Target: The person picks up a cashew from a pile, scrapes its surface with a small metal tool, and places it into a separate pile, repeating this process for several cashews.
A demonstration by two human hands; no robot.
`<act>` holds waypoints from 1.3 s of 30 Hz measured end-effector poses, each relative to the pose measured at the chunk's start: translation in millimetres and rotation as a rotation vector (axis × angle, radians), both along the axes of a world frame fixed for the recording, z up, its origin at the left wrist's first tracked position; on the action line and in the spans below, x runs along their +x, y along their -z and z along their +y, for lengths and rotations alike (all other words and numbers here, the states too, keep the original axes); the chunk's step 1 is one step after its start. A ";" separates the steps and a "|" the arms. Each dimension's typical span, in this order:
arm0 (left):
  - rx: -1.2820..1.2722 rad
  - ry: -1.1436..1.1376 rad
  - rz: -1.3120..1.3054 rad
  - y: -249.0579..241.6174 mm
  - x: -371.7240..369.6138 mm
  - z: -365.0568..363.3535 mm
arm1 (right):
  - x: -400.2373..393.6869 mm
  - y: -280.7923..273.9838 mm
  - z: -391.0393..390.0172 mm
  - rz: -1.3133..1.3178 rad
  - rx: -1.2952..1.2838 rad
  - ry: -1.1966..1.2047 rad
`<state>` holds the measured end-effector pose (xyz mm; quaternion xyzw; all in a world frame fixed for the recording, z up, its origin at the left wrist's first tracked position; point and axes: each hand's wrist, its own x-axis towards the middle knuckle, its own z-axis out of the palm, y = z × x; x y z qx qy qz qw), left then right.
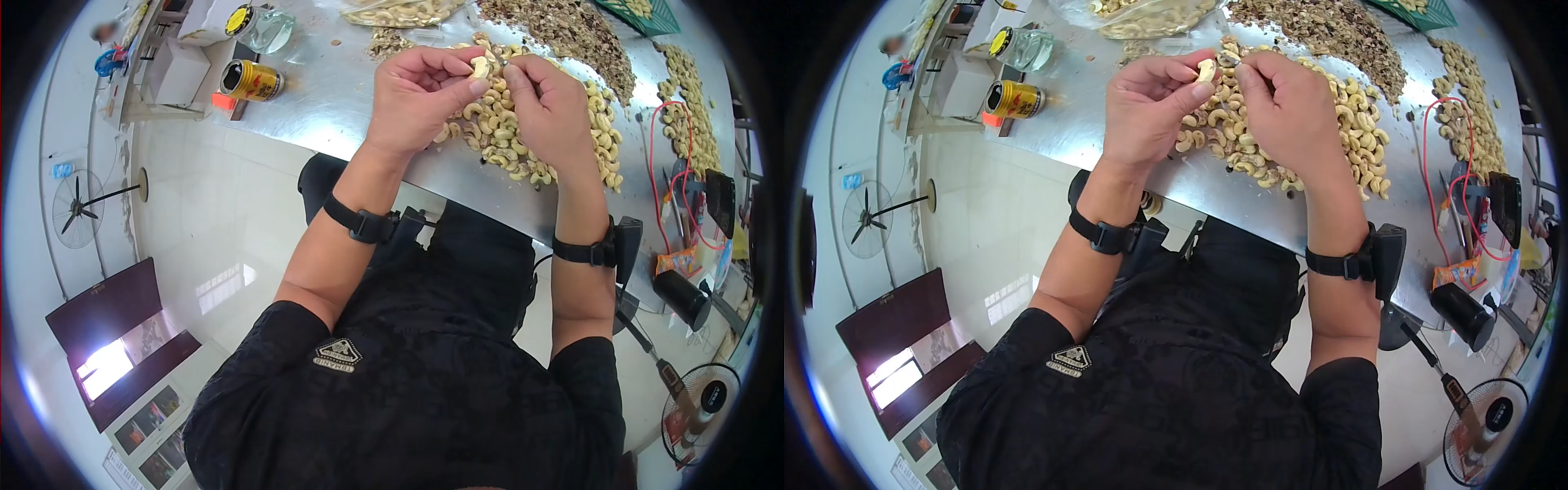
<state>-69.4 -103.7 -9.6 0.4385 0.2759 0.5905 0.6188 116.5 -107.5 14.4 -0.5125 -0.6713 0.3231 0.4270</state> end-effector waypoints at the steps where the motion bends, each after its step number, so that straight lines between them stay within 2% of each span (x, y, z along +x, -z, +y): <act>1: 0.001 0.004 -0.001 0.1 0.8 -0.1 | 1.2 0.7 -0.4 0.050 -0.012 -0.017; 8: 0.015 -0.020 0.057 -2.1 -0.9 0.1 | -1.1 1.1 -1.8 0.079 0.042 -0.133; 11: 0.021 -0.018 0.078 -2.7 -2.0 0.2 | -0.8 1.0 -1.3 0.048 0.035 -0.126; 14: 0.024 -0.003 0.059 -2.7 -3.6 -0.1 | -1.6 2.9 1.4 -0.013 0.027 -0.014; 17: 0.018 -0.004 0.030 -2.2 0.2 0.0 | -1.0 6.1 2.0 0.108 -0.009 -0.004; 20: 0.028 -0.010 0.036 -0.8 -1.2 1.4 | 0.5 4.3 0.3 0.107 0.000 -0.125; 24: 0.018 -0.005 0.040 0.9 -2.5 0.7 | -2.6 2.3 -2.0 0.078 0.036 -0.136; 35: -0.061 0.055 -0.105 14.9 -0.6 -1.7 | -1.7 5.5 1.4 0.022 0.006 -0.017; 39: -0.108 0.006 -0.175 6.3 6.7 -3.0 | -1.2 1.5 -1.0 0.082 -0.002 -0.091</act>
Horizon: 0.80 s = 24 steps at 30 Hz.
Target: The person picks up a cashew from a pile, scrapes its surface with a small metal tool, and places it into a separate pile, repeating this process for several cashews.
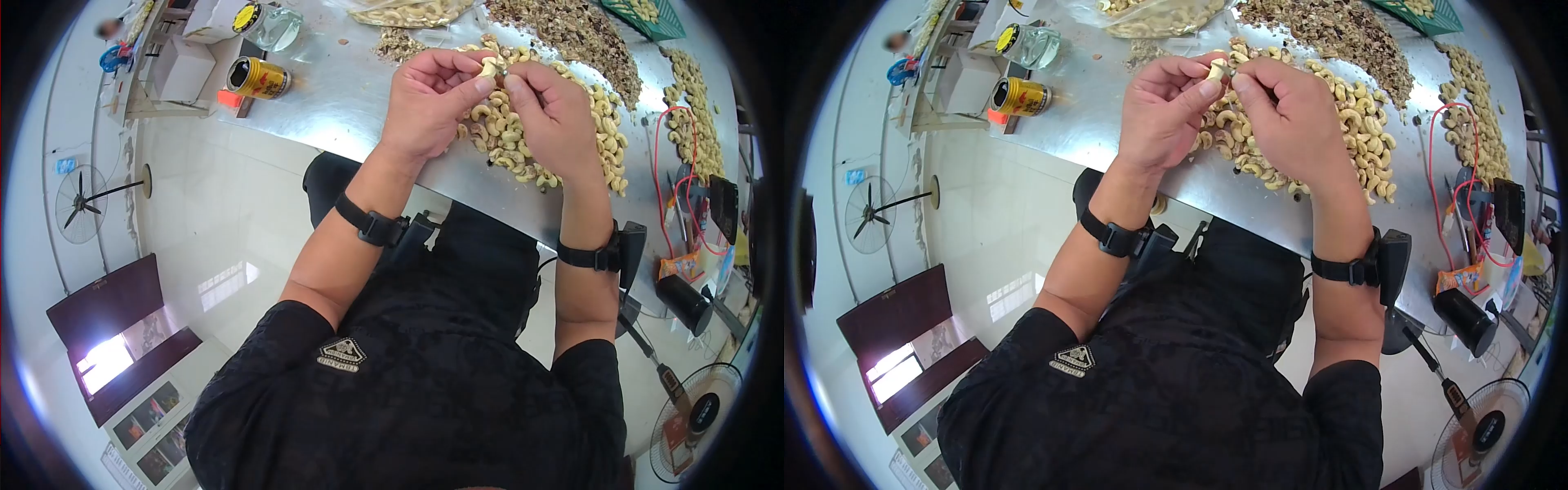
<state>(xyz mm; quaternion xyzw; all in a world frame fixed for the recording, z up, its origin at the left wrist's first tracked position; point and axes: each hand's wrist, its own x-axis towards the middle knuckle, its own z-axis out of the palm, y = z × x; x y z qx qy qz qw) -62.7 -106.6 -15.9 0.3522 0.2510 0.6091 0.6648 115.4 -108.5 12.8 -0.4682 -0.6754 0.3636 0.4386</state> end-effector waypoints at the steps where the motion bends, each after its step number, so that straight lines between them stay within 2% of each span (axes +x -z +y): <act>1: 0.006 0.004 0.002 -0.4 -1.1 -0.3 | 0.0 0.0 -0.6 -0.008 0.016 -0.024; 8: 0.031 -0.006 0.050 1.8 -2.9 0.5 | -1.4 -2.6 -1.5 -0.045 0.041 -0.040; 14: 0.005 -0.014 0.058 5.6 -4.9 1.2 | -6.3 0.6 -1.4 -0.102 0.035 0.067; 17: -0.016 0.000 0.043 3.5 -4.8 -0.5 | -6.5 4.3 1.1 -0.122 0.132 0.111; 20: -0.011 0.020 0.016 3.6 -3.0 -2.2 | -3.2 2.4 1.5 -0.083 -0.002 0.174; 24: -0.021 0.012 -0.018 5.8 -4.5 -0.8 | -3.1 1.4 -0.3 -0.024 -0.015 0.060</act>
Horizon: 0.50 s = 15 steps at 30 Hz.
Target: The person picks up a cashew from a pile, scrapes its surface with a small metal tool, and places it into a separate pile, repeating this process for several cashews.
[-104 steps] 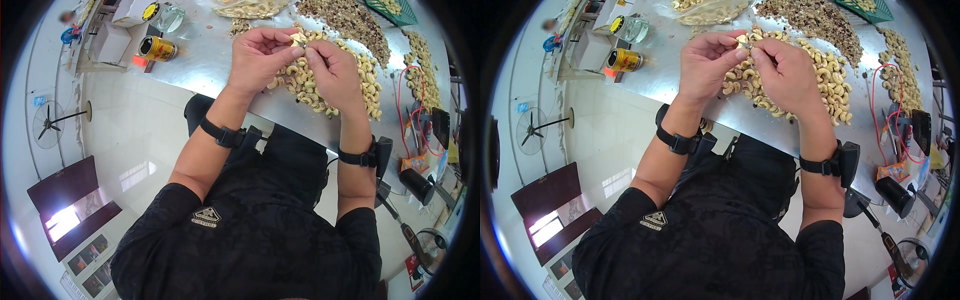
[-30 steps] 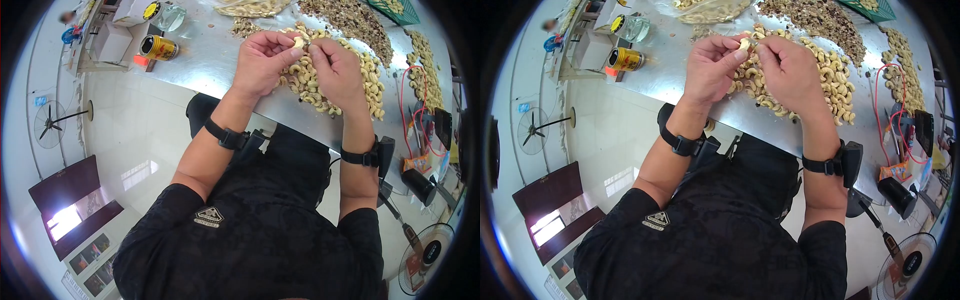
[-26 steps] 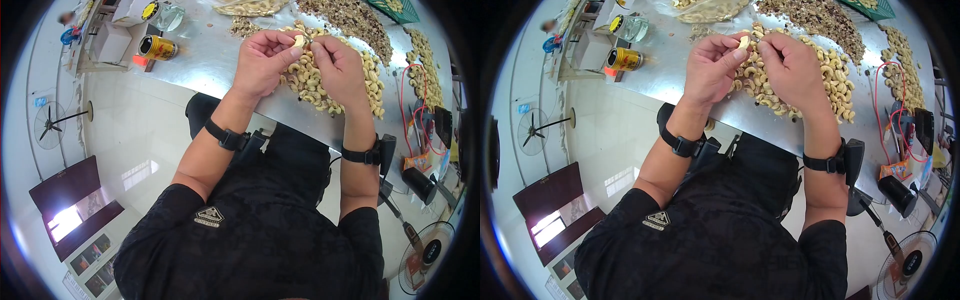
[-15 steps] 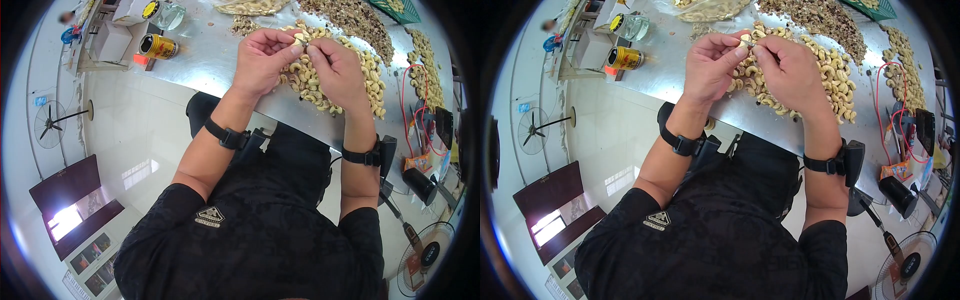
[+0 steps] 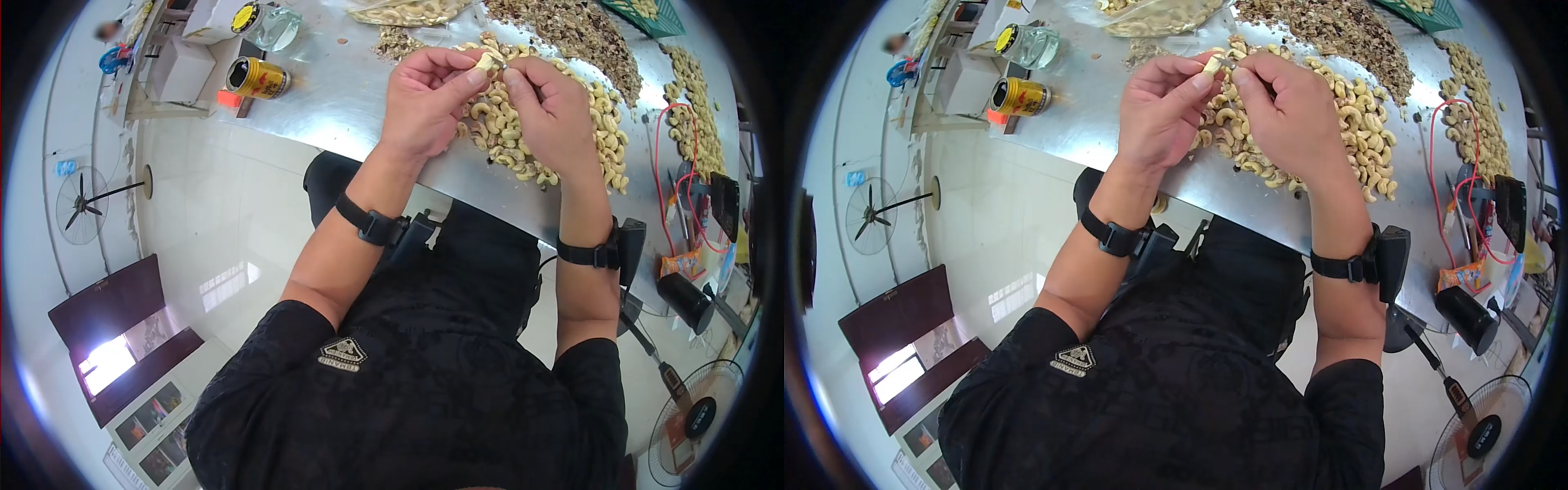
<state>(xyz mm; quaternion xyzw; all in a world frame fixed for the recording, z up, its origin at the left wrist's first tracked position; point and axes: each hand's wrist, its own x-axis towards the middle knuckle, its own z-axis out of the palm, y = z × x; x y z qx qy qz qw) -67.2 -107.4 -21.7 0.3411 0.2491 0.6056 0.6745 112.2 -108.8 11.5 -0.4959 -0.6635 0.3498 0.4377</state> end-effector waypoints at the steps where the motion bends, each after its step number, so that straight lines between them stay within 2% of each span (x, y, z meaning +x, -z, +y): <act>1: 0.008 -0.003 0.001 -0.3 0.0 0.3 | -0.3 0.0 0.0 -0.003 0.013 -0.010; 12: 0.029 -0.046 0.090 -5.0 4.3 -1.4 | -0.2 -2.2 -0.8 -0.016 0.056 -0.023; 15: 0.039 -0.008 0.016 -1.5 0.7 0.6 | 1.2 -0.2 2.1 -0.032 0.032 0.028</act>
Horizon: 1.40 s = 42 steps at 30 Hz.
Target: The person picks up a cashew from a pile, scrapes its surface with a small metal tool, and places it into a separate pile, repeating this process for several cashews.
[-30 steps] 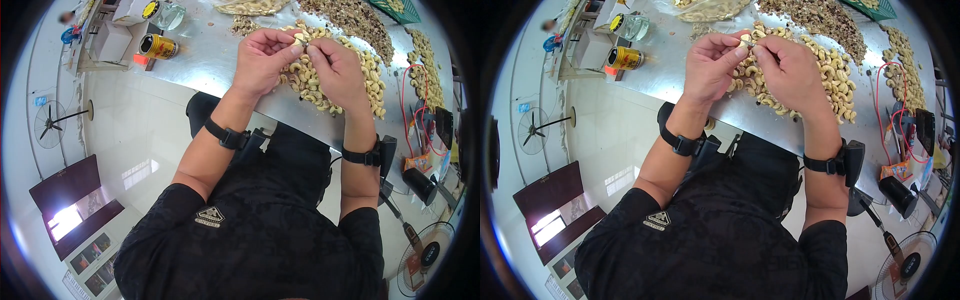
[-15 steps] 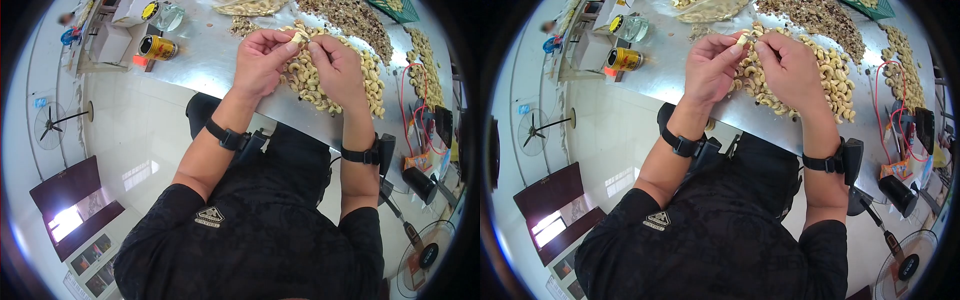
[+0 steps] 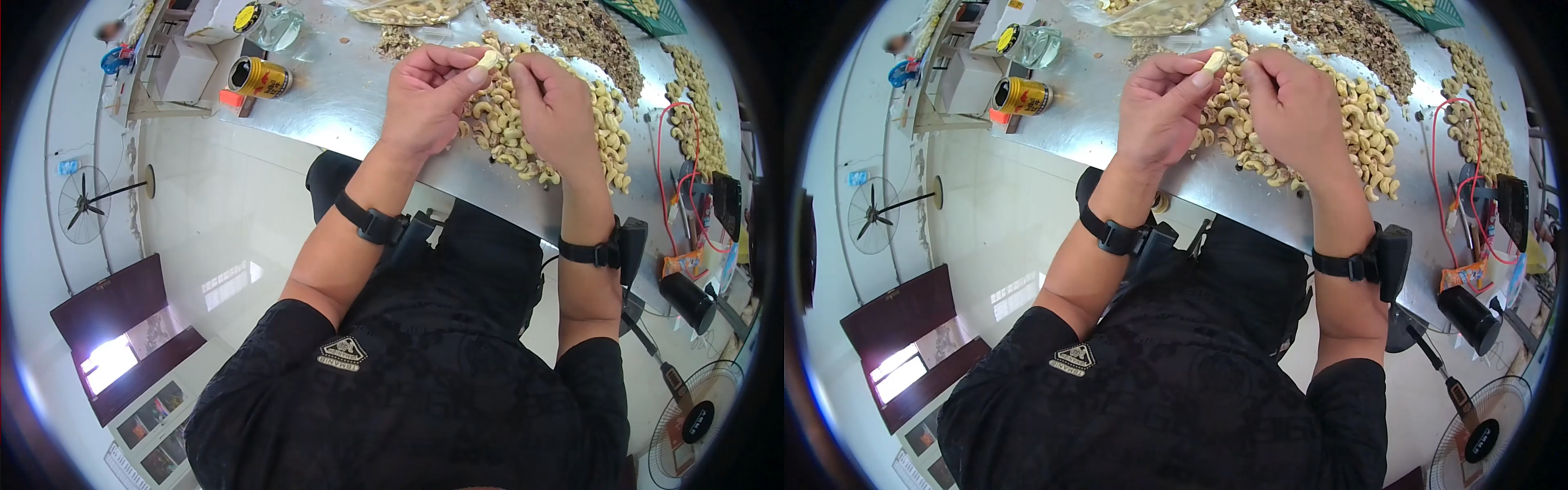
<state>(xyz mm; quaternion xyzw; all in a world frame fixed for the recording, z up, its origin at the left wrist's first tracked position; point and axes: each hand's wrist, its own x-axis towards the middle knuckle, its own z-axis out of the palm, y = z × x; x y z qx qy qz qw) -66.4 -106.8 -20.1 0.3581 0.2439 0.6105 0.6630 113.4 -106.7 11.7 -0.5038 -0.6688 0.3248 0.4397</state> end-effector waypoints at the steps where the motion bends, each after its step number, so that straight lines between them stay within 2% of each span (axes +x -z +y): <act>1: 0.002 0.004 -0.002 -0.1 -0.2 -0.1 | 0.7 2.5 1.9 0.011 -0.030 0.037; 2: 0.006 0.010 -0.005 -0.9 0.1 0.2 | 1.8 3.9 2.6 0.021 -0.058 0.076; 5: -0.013 -0.028 -0.030 -7.1 4.2 1.8 | 2.3 3.0 0.6 0.087 -0.008 -0.003; 12: 0.002 -0.055 0.028 -5.3 4.5 -0.3 | -0.8 3.9 -1.6 0.066 0.004 -0.084; 17: -0.068 -0.019 -0.070 -0.4 -0.3 -1.7 | -2.4 5.0 0.3 -0.016 -0.004 0.042; 20: -0.108 0.015 -0.126 0.9 1.3 -3.2 | 1.8 3.6 1.4 0.071 -0.073 0.040; 23: -0.123 0.025 -0.166 1.4 1.3 -2.2 | -1.5 1.0 -2.2 0.084 -0.021 -0.017; 30: -0.132 0.073 -0.241 -2.9 2.4 -2.4 | -1.3 -1.2 -3.2 0.018 -0.007 -0.056; 42: -0.072 0.116 -0.159 8.1 -2.3 3.3 | -1.6 -1.6 -4.0 0.022 0.037 -0.082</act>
